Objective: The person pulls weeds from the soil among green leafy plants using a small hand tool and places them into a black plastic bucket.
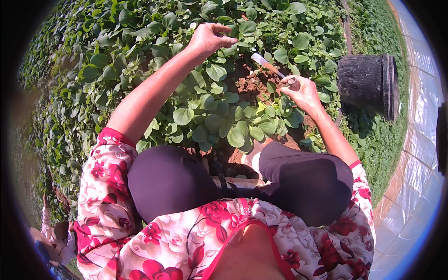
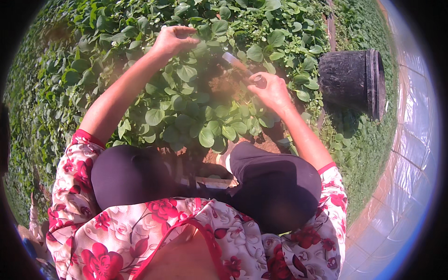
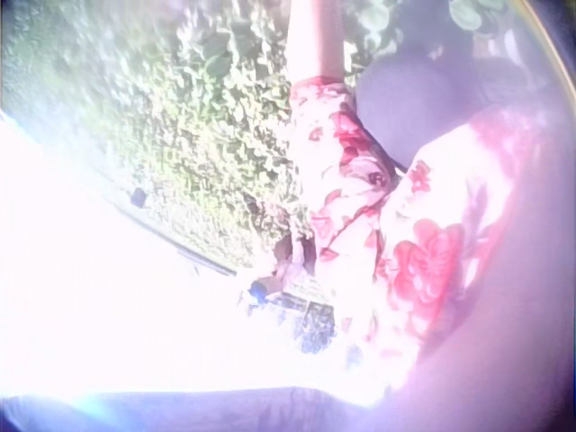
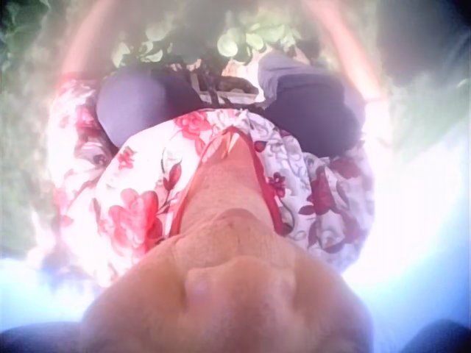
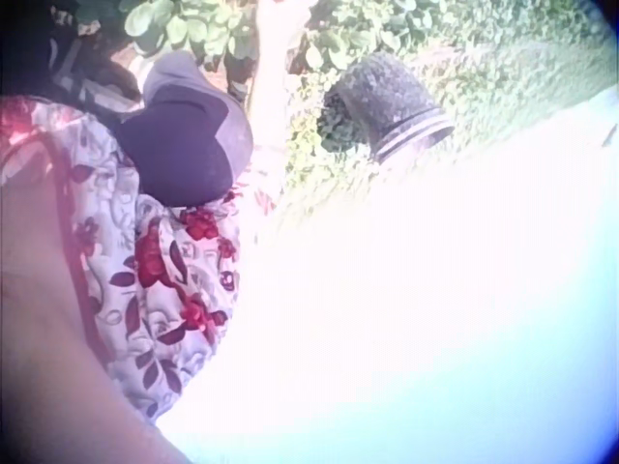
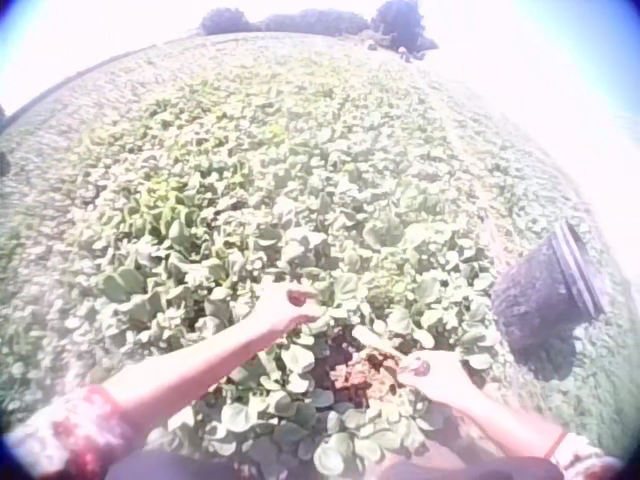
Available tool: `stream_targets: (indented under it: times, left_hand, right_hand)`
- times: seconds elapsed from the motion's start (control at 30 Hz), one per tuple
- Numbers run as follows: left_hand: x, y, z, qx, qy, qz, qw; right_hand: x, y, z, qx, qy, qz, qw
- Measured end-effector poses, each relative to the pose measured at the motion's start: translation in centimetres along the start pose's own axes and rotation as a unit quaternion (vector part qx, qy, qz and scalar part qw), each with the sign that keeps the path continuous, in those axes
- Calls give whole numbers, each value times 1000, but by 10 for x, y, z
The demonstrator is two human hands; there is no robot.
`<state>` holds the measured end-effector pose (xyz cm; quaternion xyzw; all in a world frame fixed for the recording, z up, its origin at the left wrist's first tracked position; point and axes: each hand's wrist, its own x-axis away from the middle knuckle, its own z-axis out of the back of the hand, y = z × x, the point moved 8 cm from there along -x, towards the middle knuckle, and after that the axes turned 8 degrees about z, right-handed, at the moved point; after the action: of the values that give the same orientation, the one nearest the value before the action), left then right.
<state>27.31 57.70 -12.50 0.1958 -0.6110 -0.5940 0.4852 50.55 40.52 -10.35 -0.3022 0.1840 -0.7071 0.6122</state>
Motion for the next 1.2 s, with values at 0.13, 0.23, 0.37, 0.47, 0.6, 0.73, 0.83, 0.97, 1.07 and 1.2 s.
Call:
stream_targets:
  times: [0.13, 0.23, 0.37, 0.47, 0.6, 0.73, 0.83, 0.97, 1.07, 1.2]
  left_hand:
    - [-4, -12, -39, -2, -68, 2, 998]
    - [-9, -20, -60, -159, -92, -31, 983]
    - [-7, -46, -103, -333, -181, -70, 923]
    - [-1, -67, -133, -462, -233, -87, 851]
    - [-1, -49, -182, -505, -239, -152, 816]
    - [-24, -49, -220, -484, -214, -230, 817]
    - [-49, -58, -240, -637, -144, -273, 706]
    - [-88, -101, -227, -788, -66, -239, 564]
    - [-87, -108, -204, -787, -43, -276, 551]
    - [-95, -110, -186, -732, 2, -319, 602]
  right_hand:
    - [26, 29, -7, 53, 3, -45, 998]
    - [39, 49, -13, 47, 17, -116, 992]
    - [43, 72, -30, -25, 86, -130, 987]
    - [30, 84, -46, -62, 126, -117, 983]
    - [0, 97, -60, -35, 132, -112, 984]
    - [-14, 94, -72, -14, 119, -132, 984]
    - [-11, 110, -74, -72, 149, -80, 983]
    - [-12, 110, -64, -59, 75, -93, 991]
    - [-7, 109, -41, -76, -3, -108, 991]
    - [-14, 130, -34, -92, 7, -17, 996]
